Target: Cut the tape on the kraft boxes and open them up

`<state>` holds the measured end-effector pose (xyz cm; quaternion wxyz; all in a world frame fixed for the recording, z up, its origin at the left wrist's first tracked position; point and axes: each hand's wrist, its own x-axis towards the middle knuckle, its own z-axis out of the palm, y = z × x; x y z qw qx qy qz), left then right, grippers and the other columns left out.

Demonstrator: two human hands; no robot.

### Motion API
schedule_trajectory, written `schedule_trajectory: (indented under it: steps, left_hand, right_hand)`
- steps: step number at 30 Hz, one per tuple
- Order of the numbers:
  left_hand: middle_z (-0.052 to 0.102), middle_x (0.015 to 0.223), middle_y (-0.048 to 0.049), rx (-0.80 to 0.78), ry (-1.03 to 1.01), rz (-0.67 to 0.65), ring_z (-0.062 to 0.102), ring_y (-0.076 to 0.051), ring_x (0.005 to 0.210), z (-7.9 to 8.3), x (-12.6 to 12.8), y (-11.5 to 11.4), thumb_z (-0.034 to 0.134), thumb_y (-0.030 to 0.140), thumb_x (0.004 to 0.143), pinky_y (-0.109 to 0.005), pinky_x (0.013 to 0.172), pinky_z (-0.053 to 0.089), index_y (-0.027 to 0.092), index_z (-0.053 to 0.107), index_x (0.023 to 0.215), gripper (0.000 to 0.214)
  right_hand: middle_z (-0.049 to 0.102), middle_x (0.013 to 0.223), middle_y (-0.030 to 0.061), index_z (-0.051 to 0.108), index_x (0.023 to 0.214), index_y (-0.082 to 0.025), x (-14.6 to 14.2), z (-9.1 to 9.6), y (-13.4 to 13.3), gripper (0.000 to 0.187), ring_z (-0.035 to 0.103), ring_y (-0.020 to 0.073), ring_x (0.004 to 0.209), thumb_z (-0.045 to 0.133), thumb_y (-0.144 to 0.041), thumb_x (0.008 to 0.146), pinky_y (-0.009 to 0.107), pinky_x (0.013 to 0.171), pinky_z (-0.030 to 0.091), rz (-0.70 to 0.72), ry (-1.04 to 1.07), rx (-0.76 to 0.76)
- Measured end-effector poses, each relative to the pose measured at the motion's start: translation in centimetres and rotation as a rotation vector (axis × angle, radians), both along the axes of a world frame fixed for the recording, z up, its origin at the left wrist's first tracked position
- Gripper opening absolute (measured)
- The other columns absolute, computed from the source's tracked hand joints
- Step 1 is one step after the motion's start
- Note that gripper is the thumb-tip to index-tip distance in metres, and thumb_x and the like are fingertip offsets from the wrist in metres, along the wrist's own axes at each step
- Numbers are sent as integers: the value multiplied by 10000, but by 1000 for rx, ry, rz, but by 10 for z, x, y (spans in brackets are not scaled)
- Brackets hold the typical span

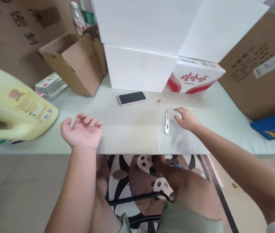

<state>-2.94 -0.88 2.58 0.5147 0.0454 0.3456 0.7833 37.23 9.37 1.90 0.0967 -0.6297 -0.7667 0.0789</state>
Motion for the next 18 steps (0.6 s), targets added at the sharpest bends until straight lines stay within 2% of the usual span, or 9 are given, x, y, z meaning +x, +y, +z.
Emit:
schedule_trajectory:
  steps: [3, 5, 7, 9, 11, 13, 15, 16, 18]
  left_hand:
    - [388, 606, 38, 31, -31, 16, 386, -116, 492, -4, -11, -4, 555, 530, 817, -277, 564, 429, 228, 552, 702, 324]
    - [386, 625, 37, 48, -65, 26, 394, -113, 504, -3, -17, -6, 547, 524, 818, -271, 568, 427, 227, 555, 703, 319]
    - [382, 642, 37, 83, -70, 12, 400, -116, 519, -1, -19, -9, 551, 527, 814, -274, 582, 432, 235, 560, 712, 310]
    - [377, 652, 34, 121, -46, -34, 407, -127, 534, 1, -18, -11, 565, 547, 808, -289, 603, 442, 249, 572, 730, 308]
    - [376, 654, 27, 135, -30, -77, 409, -137, 542, 2, -17, -12, 565, 557, 808, -308, 615, 446, 257, 577, 729, 310]
    - [378, 652, 21, 150, -25, -109, 414, -140, 543, 1, -16, -13, 556, 553, 820, -319, 623, 451, 257, 579, 726, 311]
    - [386, 645, 17, 183, -36, -124, 422, -133, 540, 0, -17, -14, 560, 537, 834, -317, 629, 459, 246, 570, 708, 318]
    - [390, 636, 16, 203, -43, -127, 427, -127, 536, 0, -18, -15, 568, 530, 840, -312, 629, 462, 238, 557, 689, 329]
    - [395, 611, 15, 232, -43, -121, 436, -120, 528, 0, -19, -17, 581, 528, 853, -299, 615, 463, 223, 520, 646, 373]
  right_hand:
    - [699, 1402, 132, 733, 1285, -230, -92, 0, 26, 458, 727, 340, 1136, 576, -384, 883, 539, 1105, 544, 204, 32, 16]
    - [700, 1392, 116, 717, 1312, -245, -163, 6, 43, 454, 693, 342, 1237, 596, -348, 886, 514, 1118, 540, 334, 65, 31]
    - [723, 1308, 123, 700, 1313, -232, -236, 20, 56, 441, 720, 332, 1164, 610, -261, 882, 500, 1063, 575, 492, 168, 86]
    - [723, 1260, 88, 679, 1278, -239, -306, 39, 64, 409, 743, 266, 1079, 593, -168, 884, 431, 1041, 592, 567, 310, 162]
    - [670, 1371, 54, 621, 1292, -221, -363, 62, 68, 414, 679, 216, 1266, 566, -112, 897, 357, 1107, 544, 605, 440, 263]
    - [545, 1529, 36, 503, 1410, -184, -405, 82, 69, 456, 564, 189, 1430, 426, -141, 962, 374, 1147, 472, 630, 463, 306]
    - [500, 1531, 48, 322, 1550, -149, -429, 96, 70, 577, 522, 240, 1467, 246, -155, 979, 494, 1128, 420, 558, 316, 267]
    - [527, 1477, 55, 280, 1578, -141, -436, 100, 72, 603, 541, 284, 1445, 231, -149, 977, 553, 1101, 411, 496, 218, 236]
    - [629, 1329, 61, 429, 1509, -147, -437, 104, 74, 547, 620, 367, 1361, 412, -105, 964, 613, 1076, 448, 378, 87, 207]
